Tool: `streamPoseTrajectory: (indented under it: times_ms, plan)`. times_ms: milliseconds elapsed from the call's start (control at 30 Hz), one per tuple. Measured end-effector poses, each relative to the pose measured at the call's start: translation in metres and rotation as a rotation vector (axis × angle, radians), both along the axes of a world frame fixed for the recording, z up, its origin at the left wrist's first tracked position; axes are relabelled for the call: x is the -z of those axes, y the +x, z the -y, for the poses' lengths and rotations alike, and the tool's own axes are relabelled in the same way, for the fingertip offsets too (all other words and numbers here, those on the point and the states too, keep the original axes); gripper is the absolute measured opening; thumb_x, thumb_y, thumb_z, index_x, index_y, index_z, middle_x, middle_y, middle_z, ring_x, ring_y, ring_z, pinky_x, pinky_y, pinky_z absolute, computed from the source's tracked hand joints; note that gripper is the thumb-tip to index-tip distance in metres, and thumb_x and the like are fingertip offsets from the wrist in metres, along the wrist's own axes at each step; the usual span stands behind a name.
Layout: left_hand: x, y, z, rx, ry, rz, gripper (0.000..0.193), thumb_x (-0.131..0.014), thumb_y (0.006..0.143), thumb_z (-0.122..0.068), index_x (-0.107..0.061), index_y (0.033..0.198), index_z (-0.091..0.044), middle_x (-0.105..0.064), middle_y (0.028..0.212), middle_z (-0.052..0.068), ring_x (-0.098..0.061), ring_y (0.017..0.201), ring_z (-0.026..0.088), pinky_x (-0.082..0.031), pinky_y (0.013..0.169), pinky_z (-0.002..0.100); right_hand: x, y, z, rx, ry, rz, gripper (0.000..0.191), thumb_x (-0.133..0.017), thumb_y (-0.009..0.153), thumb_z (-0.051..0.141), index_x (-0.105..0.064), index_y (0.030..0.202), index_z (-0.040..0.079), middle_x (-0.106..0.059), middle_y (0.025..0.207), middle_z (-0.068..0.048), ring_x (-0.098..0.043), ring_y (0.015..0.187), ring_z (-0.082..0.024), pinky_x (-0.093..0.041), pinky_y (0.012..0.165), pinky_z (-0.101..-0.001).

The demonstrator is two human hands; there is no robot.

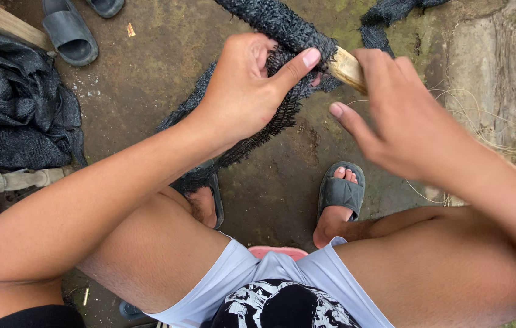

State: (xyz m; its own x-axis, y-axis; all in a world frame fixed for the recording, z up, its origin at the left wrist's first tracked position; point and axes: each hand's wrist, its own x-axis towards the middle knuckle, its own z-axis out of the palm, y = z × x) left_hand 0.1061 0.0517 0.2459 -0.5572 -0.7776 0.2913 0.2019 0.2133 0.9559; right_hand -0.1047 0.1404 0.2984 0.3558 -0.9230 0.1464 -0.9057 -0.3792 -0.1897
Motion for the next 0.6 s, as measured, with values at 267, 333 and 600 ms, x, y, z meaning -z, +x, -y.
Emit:
streamPoseTrajectory:
  times_ms: [267,333,600]
  plan:
    - [-0.007,0.004,0.004,0.136,-0.019,0.045,0.022,-0.068,0.109,-0.018,-0.071,0.107,0.003,-0.075,0.098,0.005,-0.067,0.092,0.006,-0.055,0.081,0.027,0.03,-0.077,0.018,0.063,1.023,0.76,0.038,-0.053,0.11,0.034,-0.063,0.093,0.001,-0.05,0.065,-0.002,-0.046,0.055,-0.013,-0.042,0.045,-0.0313]
    - [-0.01,0.008,0.008,0.107,-0.047,0.185,0.025,-0.067,0.108,-0.02,-0.069,0.101,0.004,-0.068,0.09,0.004,-0.058,0.083,0.006,-0.049,0.072,0.027,0.038,-0.083,0.017,0.092,1.064,0.906,0.04,-0.052,0.113,0.034,-0.06,0.094,-0.001,-0.044,0.066,0.001,-0.038,0.056,-0.009,-0.033,0.046,-0.0281]
    - [-0.015,0.024,0.023,0.282,-0.04,0.175,0.029,-0.053,0.117,-0.02,-0.066,0.11,0.004,-0.064,0.094,-0.002,-0.05,0.085,0.002,-0.046,0.072,0.026,0.029,-0.073,0.014,0.147,0.847,0.793,0.047,-0.047,0.104,0.039,-0.065,0.085,0.001,-0.044,0.061,0.002,-0.035,0.052,-0.007,-0.03,0.044,-0.0269]
